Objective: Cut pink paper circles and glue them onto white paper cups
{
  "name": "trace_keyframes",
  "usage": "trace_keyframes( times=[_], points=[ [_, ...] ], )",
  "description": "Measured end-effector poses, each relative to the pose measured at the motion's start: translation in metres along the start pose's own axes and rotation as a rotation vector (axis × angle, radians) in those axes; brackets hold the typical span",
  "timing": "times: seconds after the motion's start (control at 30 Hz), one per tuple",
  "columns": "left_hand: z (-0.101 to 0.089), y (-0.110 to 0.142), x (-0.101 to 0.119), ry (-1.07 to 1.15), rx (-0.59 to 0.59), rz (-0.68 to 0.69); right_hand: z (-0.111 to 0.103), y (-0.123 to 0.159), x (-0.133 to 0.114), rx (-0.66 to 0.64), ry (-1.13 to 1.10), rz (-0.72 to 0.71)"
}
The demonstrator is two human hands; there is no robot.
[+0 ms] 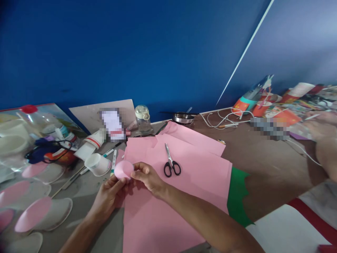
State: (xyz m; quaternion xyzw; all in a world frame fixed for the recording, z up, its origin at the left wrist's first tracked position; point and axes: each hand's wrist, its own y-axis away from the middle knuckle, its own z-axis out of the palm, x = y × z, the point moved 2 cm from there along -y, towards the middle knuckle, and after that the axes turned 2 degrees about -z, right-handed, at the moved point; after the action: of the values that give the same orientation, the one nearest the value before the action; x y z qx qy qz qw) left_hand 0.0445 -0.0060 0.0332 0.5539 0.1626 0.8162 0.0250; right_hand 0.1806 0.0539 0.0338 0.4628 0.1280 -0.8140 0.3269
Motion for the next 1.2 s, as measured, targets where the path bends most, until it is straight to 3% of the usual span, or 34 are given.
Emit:
trace_keyframes(
  times=[0.2,0.5,0.73,0.97,1.2],
  points=[
    [0.003,0.002,0.0,-0.061,-0.013,-0.011,0.01,0.0,0.003,-0.03,-0.044,0.01],
    [0.006,0.004,0.003,0.002,-0.051,-0.052,0.011,-0.001,0.006,0.131,0.025,0.042],
    [0.0,0.002,0.001,0.017,-0.049,-0.044,0.008,0.0,0.0,0.023,-0.157,0.042],
    [0.001,0.002,0.005,-0.066,-0.048,-0.021,-0.007,-0.005,-0.002,0.035,-0.298,0.035],
    [0.003,0.006,0.006,-0.058,-0.15,-0.158,-0.004,-0.004,-0.006,0.123,-0.241,0.132]
  ],
)
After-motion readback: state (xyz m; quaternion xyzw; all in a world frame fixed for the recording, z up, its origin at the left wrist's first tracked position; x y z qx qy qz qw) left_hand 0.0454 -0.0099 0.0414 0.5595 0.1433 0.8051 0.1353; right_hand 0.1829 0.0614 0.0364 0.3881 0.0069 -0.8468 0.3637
